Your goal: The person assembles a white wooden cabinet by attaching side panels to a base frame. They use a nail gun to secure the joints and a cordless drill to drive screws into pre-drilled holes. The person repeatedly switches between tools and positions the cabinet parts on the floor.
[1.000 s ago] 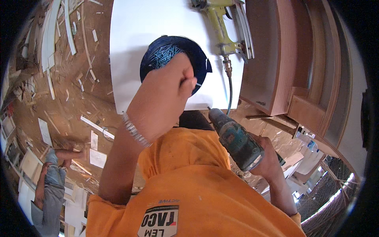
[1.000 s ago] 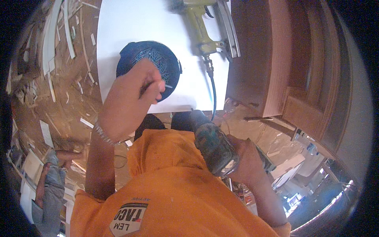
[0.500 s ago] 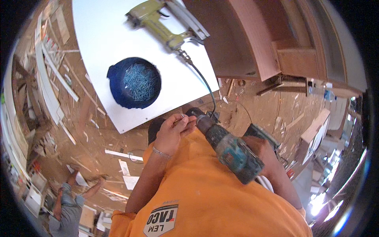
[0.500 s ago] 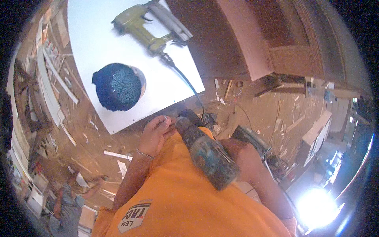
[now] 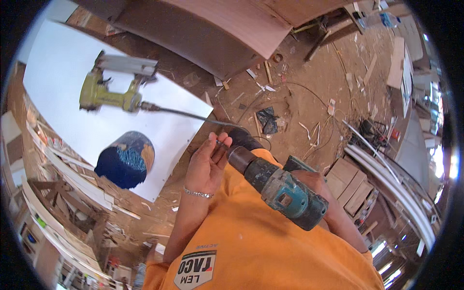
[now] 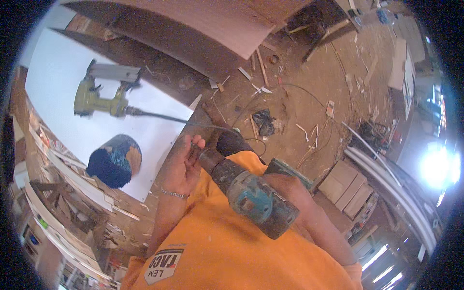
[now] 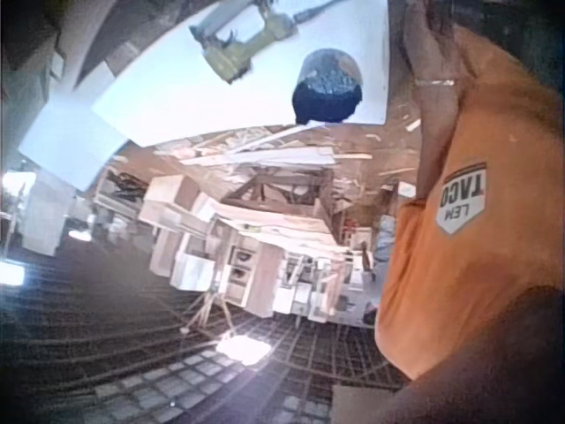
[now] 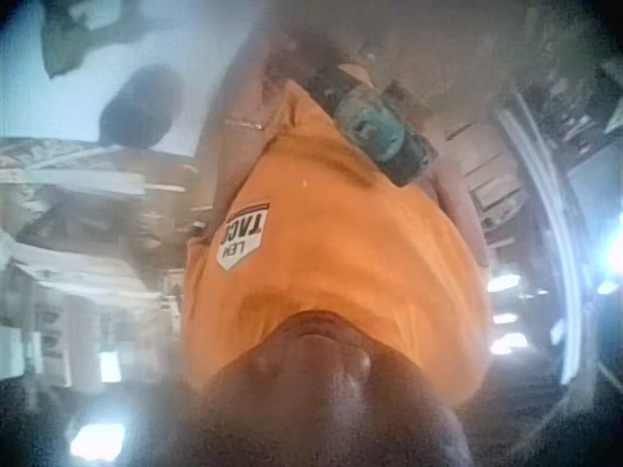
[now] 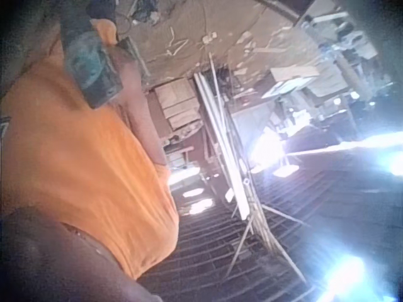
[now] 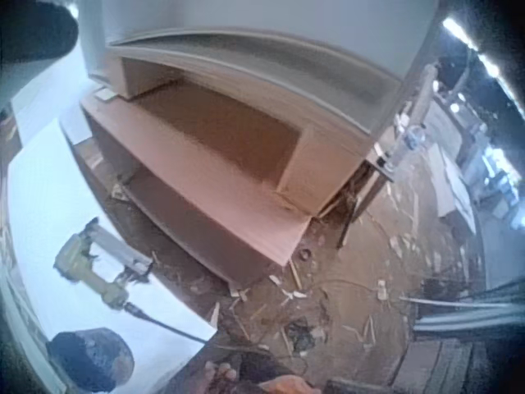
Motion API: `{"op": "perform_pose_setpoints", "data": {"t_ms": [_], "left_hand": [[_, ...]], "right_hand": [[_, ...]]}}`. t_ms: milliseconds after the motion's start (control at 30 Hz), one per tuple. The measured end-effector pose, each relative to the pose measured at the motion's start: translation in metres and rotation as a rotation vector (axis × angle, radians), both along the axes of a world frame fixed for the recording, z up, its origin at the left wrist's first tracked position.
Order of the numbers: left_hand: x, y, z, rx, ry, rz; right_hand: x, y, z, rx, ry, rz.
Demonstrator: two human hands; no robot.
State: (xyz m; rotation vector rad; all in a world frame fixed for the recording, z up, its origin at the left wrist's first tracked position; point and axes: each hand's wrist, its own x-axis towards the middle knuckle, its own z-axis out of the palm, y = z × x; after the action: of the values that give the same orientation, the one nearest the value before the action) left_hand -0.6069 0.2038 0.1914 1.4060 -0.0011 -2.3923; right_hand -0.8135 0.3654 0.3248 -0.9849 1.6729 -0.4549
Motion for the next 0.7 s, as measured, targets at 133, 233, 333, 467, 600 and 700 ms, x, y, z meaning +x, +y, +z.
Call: {"op": "perform_pose_setpoints", "data": {"t_ms": [133,233,333,467,600,700], "left_hand": [[-0.020,-0.021,0.013,-0.076,-0.111,-0.218],[-0.025,-0.030,0.004,-0.042,-0.084,-0.248],[-0.026,-0.031,-0.007,-0.007,-0.054,-0.193],[-0.027,-0.029,-0.019,0.030,0.029,-0.105],[-0.032,-0.032,-0.032,0.051,0.160,0.027],[-0.032,-0.031,-0.040,0.163,0.290,0.177]], "right_hand": [[-0.017,-0.015,0.002,-0.014,-0.042,0.016],[-0.025,-0.015,-0.009,-0.037,-0.005,0.027],[-0.024,-0.026,-0.012,0.010,-0.001,0.038],[-0.027,-0.041,-0.012,0.060,0.004,0.061],[-0.015,-0.068,-0.005,0.122,0.054,0.027],[-0.010,-0.099,0.005,0.157,0.068,0.031]]}}
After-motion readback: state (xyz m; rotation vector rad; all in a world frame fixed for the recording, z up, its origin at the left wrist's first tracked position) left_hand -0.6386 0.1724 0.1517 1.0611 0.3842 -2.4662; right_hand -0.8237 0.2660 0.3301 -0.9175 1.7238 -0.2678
